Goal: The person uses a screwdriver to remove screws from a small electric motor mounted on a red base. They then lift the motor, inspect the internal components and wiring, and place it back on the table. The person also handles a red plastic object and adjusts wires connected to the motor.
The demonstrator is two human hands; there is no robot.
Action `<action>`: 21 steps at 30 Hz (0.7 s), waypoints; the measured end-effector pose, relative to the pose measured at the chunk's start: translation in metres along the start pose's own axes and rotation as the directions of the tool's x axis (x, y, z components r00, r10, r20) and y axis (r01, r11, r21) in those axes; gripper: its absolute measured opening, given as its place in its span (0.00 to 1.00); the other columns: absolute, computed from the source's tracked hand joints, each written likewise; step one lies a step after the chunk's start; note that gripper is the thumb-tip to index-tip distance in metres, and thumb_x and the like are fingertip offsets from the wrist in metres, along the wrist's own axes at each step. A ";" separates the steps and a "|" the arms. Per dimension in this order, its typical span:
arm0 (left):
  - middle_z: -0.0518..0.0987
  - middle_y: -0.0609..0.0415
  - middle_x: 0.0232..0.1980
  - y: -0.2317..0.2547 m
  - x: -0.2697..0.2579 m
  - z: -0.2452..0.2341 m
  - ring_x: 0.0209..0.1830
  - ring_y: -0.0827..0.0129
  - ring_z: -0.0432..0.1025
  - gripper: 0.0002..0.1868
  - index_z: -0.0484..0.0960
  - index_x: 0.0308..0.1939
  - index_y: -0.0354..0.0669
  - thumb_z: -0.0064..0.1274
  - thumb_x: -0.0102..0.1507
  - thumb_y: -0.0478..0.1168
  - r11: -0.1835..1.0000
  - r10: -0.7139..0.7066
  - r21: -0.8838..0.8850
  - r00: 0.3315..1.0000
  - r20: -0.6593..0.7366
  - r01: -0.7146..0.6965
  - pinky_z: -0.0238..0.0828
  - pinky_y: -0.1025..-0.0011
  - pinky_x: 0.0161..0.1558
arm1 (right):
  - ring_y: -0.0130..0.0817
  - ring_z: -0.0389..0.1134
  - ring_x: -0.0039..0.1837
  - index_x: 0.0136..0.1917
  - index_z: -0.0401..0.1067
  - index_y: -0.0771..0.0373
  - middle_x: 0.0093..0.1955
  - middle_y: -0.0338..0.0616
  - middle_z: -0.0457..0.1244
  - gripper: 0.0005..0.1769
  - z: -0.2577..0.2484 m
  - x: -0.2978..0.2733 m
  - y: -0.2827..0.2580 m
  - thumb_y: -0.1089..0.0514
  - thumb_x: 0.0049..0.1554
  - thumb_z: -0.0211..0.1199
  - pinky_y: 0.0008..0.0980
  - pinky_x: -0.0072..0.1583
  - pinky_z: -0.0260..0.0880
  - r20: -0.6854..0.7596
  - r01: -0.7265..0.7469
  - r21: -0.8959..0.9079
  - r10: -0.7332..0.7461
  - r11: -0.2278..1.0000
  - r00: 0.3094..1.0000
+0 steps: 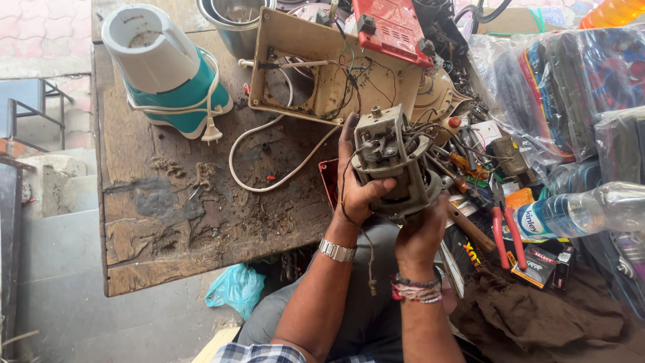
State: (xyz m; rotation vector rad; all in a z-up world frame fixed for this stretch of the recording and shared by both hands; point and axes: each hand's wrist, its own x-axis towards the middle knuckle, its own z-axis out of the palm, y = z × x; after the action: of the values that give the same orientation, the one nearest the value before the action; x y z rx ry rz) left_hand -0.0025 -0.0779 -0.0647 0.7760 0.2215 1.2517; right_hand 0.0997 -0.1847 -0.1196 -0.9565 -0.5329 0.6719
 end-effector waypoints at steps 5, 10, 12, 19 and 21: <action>0.69 0.39 0.73 -0.001 0.001 0.000 0.74 0.53 0.66 0.75 0.40 0.85 0.39 0.75 0.47 0.56 1.000 0.005 0.001 1.000 0.004 -0.005 0.61 0.59 0.76 | 0.35 0.62 0.74 0.79 0.53 0.61 0.73 0.42 0.60 0.35 0.000 -0.006 -0.002 0.41 0.66 0.51 0.41 0.75 0.60 0.099 0.125 -0.011 -0.123 0.992 0.987; 0.68 0.41 0.74 0.001 0.002 0.000 0.74 0.53 0.66 0.74 0.40 0.85 0.41 0.75 0.46 0.56 1.000 -0.003 0.009 1.000 0.011 0.003 0.61 0.58 0.76 | 0.35 0.63 0.72 0.75 0.59 0.68 0.70 0.45 0.62 0.32 0.012 0.002 -0.008 0.43 0.69 0.53 0.40 0.74 0.60 -0.049 -0.024 -0.018 0.023 1.000 0.999; 0.68 0.40 0.74 0.001 0.001 0.001 0.74 0.53 0.66 0.74 0.41 0.85 0.40 0.74 0.46 0.56 1.000 -0.002 0.019 1.000 0.002 0.002 0.61 0.59 0.76 | 0.36 0.61 0.72 0.76 0.56 0.64 0.70 0.43 0.60 0.34 0.017 -0.007 -0.008 0.46 0.64 0.59 0.41 0.74 0.60 0.046 0.126 -0.081 -0.123 0.989 0.991; 0.66 0.43 0.74 -0.001 0.005 -0.001 0.74 0.53 0.65 0.75 0.41 0.84 0.41 0.75 0.45 0.56 1.000 -0.010 -0.019 1.000 -0.025 0.009 0.61 0.58 0.76 | 0.41 0.61 0.73 0.75 0.56 0.66 0.70 0.49 0.59 0.33 0.016 -0.010 -0.013 0.42 0.67 0.58 0.43 0.74 0.61 0.095 0.104 -0.161 -0.090 0.981 0.991; 0.66 0.43 0.74 0.000 0.004 -0.001 0.74 0.53 0.65 0.75 0.41 0.84 0.41 0.75 0.45 0.56 1.000 -0.011 -0.026 1.000 -0.026 0.010 0.61 0.58 0.75 | 0.40 0.60 0.74 0.77 0.55 0.64 0.72 0.47 0.58 0.37 0.020 -0.009 -0.008 0.40 0.65 0.58 0.43 0.74 0.61 0.080 0.124 -0.084 -0.118 0.989 0.990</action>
State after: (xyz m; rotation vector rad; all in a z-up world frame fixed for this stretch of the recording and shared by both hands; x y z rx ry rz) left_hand -0.0021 -0.0737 -0.0643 0.7355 0.2295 1.2527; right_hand 0.0825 -0.1832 -0.1037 -0.9762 -0.6865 0.5804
